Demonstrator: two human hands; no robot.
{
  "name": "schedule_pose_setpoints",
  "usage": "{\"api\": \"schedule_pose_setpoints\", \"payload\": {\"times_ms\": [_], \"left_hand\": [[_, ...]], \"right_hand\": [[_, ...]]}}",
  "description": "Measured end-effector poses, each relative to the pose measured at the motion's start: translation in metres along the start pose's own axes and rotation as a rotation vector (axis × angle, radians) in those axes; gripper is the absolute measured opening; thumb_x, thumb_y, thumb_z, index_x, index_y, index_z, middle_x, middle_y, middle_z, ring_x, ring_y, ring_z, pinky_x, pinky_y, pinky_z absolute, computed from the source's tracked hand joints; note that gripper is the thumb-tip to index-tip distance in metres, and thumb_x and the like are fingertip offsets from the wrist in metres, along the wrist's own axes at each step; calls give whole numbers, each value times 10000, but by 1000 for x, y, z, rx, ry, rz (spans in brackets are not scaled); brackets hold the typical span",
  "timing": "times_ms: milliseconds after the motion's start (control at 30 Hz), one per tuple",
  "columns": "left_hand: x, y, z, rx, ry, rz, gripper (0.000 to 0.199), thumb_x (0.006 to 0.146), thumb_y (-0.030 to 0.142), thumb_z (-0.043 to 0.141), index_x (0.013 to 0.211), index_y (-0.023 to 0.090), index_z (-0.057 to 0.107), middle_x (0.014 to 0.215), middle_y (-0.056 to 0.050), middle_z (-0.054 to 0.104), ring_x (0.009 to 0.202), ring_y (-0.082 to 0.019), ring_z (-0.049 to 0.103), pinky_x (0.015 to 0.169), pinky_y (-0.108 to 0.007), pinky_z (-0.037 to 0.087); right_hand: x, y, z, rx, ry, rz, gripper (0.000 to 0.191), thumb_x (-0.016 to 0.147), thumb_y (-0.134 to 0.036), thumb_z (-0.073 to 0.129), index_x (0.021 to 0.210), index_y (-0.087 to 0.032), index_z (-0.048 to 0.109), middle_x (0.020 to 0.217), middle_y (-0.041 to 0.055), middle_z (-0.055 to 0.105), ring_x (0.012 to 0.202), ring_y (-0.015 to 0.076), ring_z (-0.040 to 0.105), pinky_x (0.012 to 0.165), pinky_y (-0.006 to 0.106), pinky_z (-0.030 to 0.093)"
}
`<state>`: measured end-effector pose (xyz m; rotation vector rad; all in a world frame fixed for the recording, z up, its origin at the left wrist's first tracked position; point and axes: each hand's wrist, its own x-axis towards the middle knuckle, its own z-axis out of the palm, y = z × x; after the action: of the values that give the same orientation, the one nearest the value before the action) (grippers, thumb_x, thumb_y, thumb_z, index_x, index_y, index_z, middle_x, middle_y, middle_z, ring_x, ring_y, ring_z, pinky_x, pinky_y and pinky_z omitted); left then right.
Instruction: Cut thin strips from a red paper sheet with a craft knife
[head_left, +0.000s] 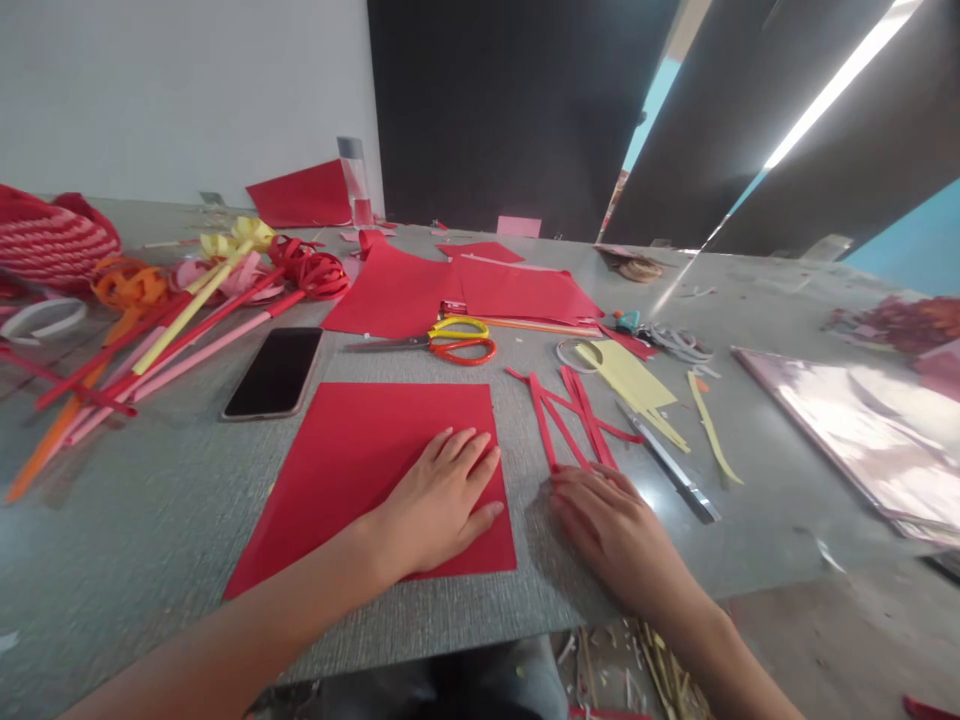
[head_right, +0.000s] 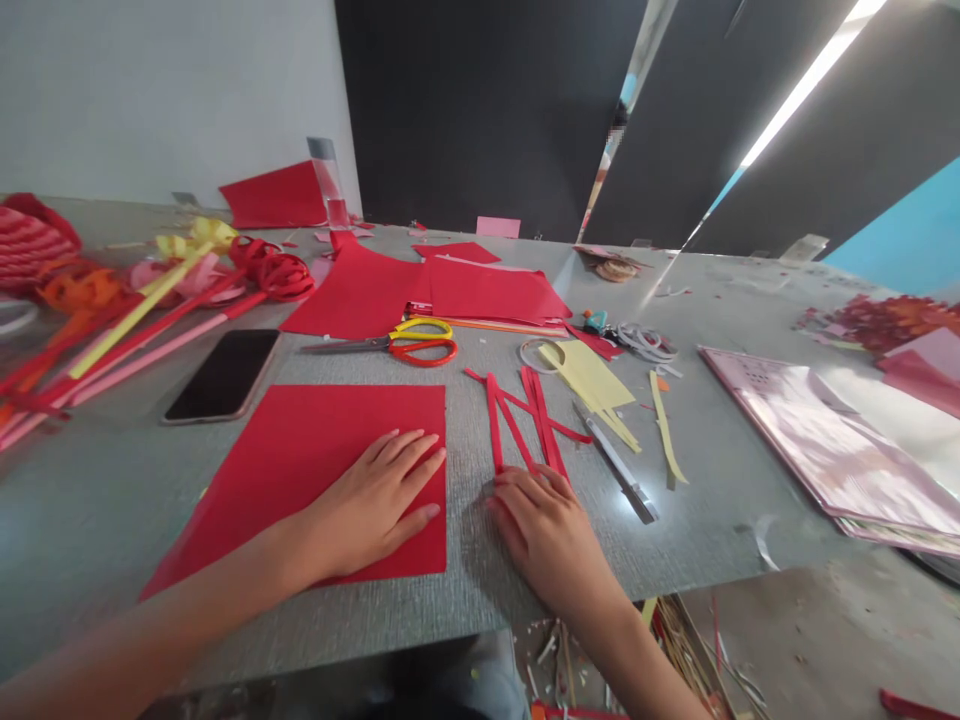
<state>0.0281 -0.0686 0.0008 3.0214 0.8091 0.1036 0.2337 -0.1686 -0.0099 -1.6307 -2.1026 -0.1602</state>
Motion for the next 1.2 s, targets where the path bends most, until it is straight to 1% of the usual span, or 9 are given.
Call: {"api": "schedule_pose_setpoints", "payload": {"times_ms": [300, 467, 567, 667, 733, 833, 1000, 1100, 1200], "left_hand": [[2, 1, -1, 4, -8, -9, 542, 921, 467, 312, 1344, 143, 413, 1443, -116, 372, 1336, -279, 296, 1094, -436, 222], [2, 4, 1, -21, 28, -32, 571, 930, 479, 266, 1345, 113, 405, 1433, -140, 383, 1326, -287, 315, 1069, -448, 267], [4, 1, 0, -40, 22, -14, 575, 919, 512, 290, 1332, 135, 424, 1434, -132, 384, 1336, -275, 305, 1081, -436, 256], [2, 0, -5, -42, -3, 35, 581, 886, 574, 331, 1280, 175, 485, 1413, -120, 417, 1337, -274, 307, 1094, -438, 229], [-3, 4, -11, -40, -28, 62, 598, 869, 595, 357, 1232, 150, 524, 1399, -142, 431, 1330, -279, 321, 1092, -433, 234], [-21, 18, -18, -60, -56, 127, 546, 857, 560, 431, 1189, 143, 548, 1380, -143, 457, 1307, -256, 368, 1092, -413, 245], [-64, 41, -27, -127, -44, 128, 339, 842, 414, 548, 1111, 211, 587, 1316, -44, 545, 1228, -210, 473, 1038, -371, 345], [-92, 43, -27, -128, 56, 112, 198, 884, 261, 495, 1024, 202, 621, 1231, -24, 613, 1163, -186, 529, 992, -349, 396], [-117, 40, -22, -120, 183, 66, 238, 902, 121, 417, 967, 187, 635, 1191, -20, 635, 1136, -163, 547, 978, -337, 413]], "right_hand": [[-1, 24, -4, -121, 109, 61, 193, 901, -237, 447, 848, -199, 629, 896, 33, 696, 864, 166, 638, 912, 365, 435], [-26, 47, -23, -337, 270, 372, 248, 880, -372, 453, 949, -208, 625, 915, 53, 678, 846, 216, 632, 738, 338, 461], [-43, 64, -32, -442, 276, 542, 345, 863, -442, 432, 1026, -196, 610, 939, 80, 664, 837, 263, 627, 690, 368, 458], [-53, 71, -37, -444, 274, 582, 395, 852, -469, 432, 1091, -195, 588, 997, 100, 647, 849, 278, 620, 681, 383, 460], [-51, 66, -39, -366, 310, 493, 329, 859, -417, 458, 1068, -200, 591, 1005, 95, 642, 868, 256, 616, 719, 374, 465], [-40, 38, -41, -135, 271, 171, 157, 858, -262, 513, 975, -209, 603, 941, 68, 651, 872, 197, 611, 774, 340, 463], [-21, -30, -27, 227, -128, -310, 188, 865, -223, 543, 1047, -198, 586, 1010, 48, 672, 994, 167, 589, 833, 319, 464], [-20, -55, -11, 321, -189, -403, 306, 859, -358, 564, 1100, -170, 577, 1041, 66, 674, 1035, 178, 578, 840, 325, 475], [-27, -67, 0, 371, -140, -372, 261, 856, -279, 577, 1080, -146, 591, 943, 68, 688, 881, 169, 613, 755, 311, 495]]}}
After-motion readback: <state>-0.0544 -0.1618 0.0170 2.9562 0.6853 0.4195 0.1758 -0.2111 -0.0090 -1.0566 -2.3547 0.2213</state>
